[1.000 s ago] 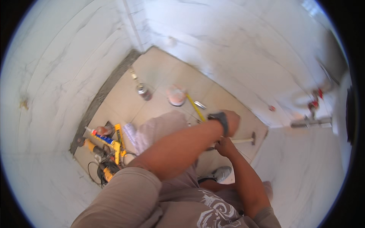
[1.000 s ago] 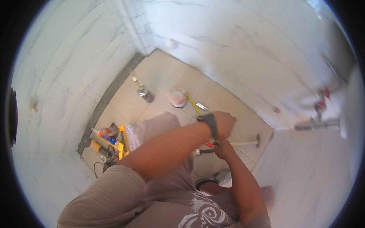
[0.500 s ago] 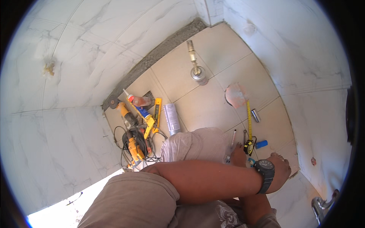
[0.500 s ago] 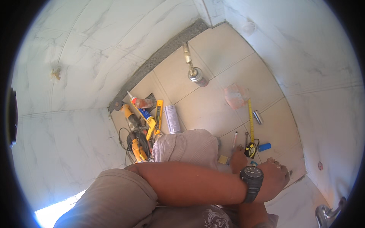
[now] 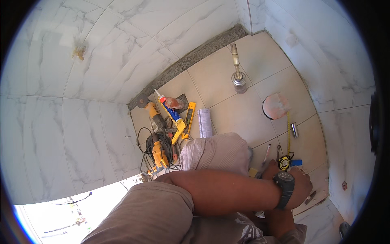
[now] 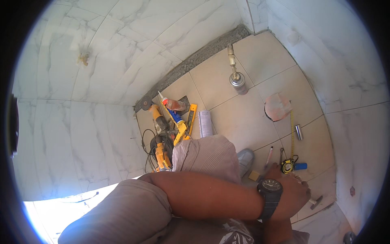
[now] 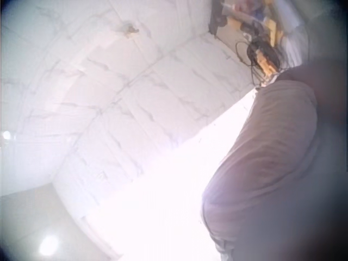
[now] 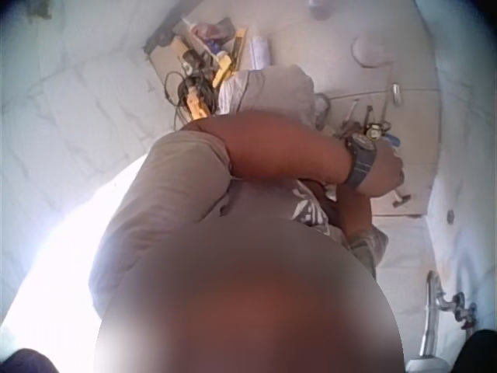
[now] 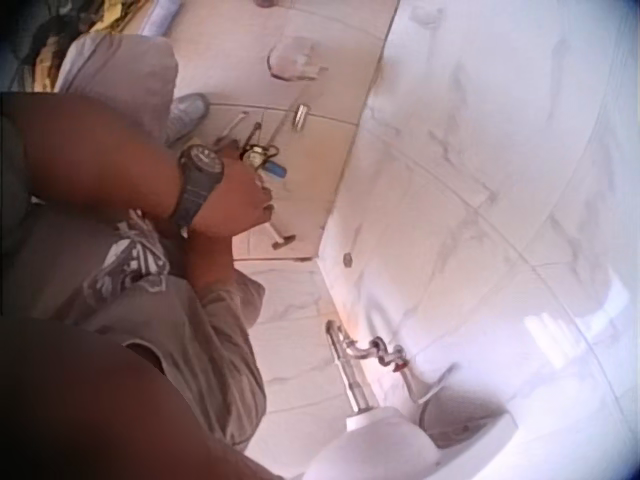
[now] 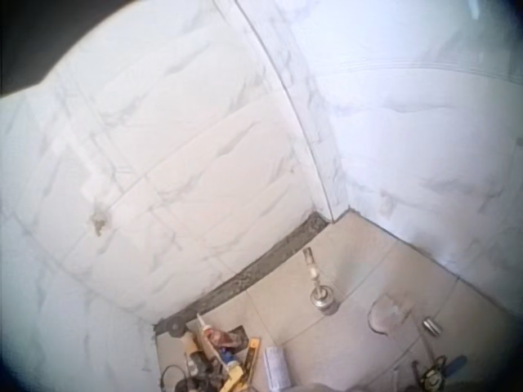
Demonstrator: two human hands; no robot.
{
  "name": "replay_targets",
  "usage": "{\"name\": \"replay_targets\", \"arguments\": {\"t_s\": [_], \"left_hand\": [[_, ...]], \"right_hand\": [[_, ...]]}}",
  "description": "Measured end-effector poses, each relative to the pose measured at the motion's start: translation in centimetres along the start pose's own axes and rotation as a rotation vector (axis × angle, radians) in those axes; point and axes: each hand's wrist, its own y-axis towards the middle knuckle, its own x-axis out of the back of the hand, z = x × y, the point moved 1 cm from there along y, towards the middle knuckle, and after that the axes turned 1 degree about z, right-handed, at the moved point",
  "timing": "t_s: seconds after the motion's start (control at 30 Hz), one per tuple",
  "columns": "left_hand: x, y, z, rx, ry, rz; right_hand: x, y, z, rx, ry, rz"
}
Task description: The person kneels under a wall-mounted sink, tightens plumbing connections with a wrench, then applies sealant around the pipe joints using a caulking gun. They wipe excess sealant with a cloth and briefly move to retrieve materials before returning to finish the sealing.
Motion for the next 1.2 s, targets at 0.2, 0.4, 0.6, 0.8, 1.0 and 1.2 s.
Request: {"name": "replay_targets", "arguments": {"t_s": [0.2,0.4,0.6,0.8,1.0,1.2], "left_hand": [[-0.1,0.2,-0.6,0.039,-0.039,0.026],[0.8,0.9,-0.9,0.076,0.080,0.154],[2.9,0.8,1.0,0.094,-0.042,0.185],[5.2,-1.6,1.0,-0.197,-0.355,0.042],[6.8,-2.3,1.4,-0.295,-0.378,0.240],[7.5,-1.3,1.8,-0.277,-0.363,0.316]], "right_hand": [[1.9,-0.9,2.0,0.133,0.196,-0.417],[1.6,3.2,1.8,0.296,0.067,-0.092],[1.1,1.6,1.0,0.302,0.212,-0.135],[4.1,0.3,-1.3,0.076,0.458,0.054],[4.8,0.3,-1.5,0.218,0.535,-0.079],[4.5,2.7,-0.2,0.095,0.049,-0.192]]}}
